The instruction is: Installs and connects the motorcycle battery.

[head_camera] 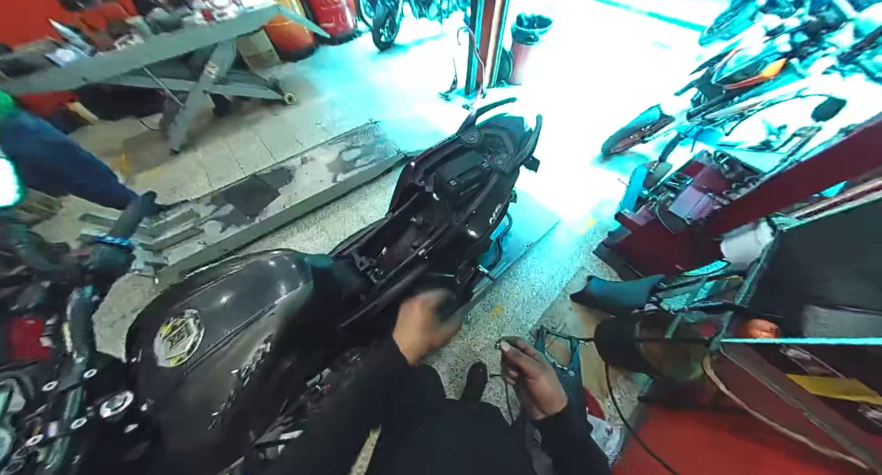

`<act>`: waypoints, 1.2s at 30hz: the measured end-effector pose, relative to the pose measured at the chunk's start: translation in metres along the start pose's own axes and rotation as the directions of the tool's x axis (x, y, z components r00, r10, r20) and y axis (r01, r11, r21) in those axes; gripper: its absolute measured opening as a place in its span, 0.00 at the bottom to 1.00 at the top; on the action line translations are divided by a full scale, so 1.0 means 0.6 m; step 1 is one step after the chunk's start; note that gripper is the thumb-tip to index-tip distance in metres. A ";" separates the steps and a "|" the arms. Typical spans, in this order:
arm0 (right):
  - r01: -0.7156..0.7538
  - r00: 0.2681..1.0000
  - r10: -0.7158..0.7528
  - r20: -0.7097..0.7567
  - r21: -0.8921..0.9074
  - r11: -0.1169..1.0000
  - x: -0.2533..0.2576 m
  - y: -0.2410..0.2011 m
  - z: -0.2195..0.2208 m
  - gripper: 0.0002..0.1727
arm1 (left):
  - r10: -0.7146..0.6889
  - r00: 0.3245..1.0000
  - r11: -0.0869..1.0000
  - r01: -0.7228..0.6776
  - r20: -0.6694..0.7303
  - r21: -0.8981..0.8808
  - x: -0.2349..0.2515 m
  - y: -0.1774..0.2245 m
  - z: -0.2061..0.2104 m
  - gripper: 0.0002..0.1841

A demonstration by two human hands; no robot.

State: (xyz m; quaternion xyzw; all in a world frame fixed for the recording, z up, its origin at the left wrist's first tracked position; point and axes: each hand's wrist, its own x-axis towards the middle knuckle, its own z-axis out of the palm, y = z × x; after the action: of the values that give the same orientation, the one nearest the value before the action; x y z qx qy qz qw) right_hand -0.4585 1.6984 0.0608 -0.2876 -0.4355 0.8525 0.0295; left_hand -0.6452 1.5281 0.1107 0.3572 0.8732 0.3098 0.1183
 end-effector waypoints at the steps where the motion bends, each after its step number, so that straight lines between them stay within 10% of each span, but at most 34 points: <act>1: 0.005 1.000 -0.004 -0.027 0.044 0.999 0.013 -0.020 -0.016 0.08 | -0.095 0.995 0.993 0.092 0.042 0.070 0.071 0.011 -0.023 0.25; 8: 0.040 0.982 -0.006 -0.189 0.176 0.984 0.126 -0.097 -0.048 0.11 | -0.203 0.979 0.891 0.181 0.008 0.415 0.535 0.015 -0.092 0.55; 13: 0.105 0.976 -0.074 -0.205 0.142 0.984 0.203 -0.147 -0.035 0.09 | -0.308 0.935 0.810 0.160 0.176 0.564 0.685 -0.032 -0.061 0.58; 24: -0.049 0.990 0.062 -0.130 0.104 0.993 0.374 -0.168 -0.025 0.10 | -0.188 0.953 0.906 0.074 0.239 0.416 0.717 -0.120 -0.054 0.56; 36: -0.153 0.984 0.153 0.092 -0.007 0.988 0.493 -0.192 -0.020 0.10 | -0.145 0.984 0.960 0.165 -0.106 0.227 0.496 -0.315 -0.220 0.50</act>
State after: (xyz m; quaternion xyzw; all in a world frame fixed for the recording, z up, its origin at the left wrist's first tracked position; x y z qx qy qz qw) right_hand -0.7218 1.8673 0.0058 -0.2807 -0.4131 0.8645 -0.0562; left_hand -1.0188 1.5706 0.0994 0.2851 0.9333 0.2098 0.0605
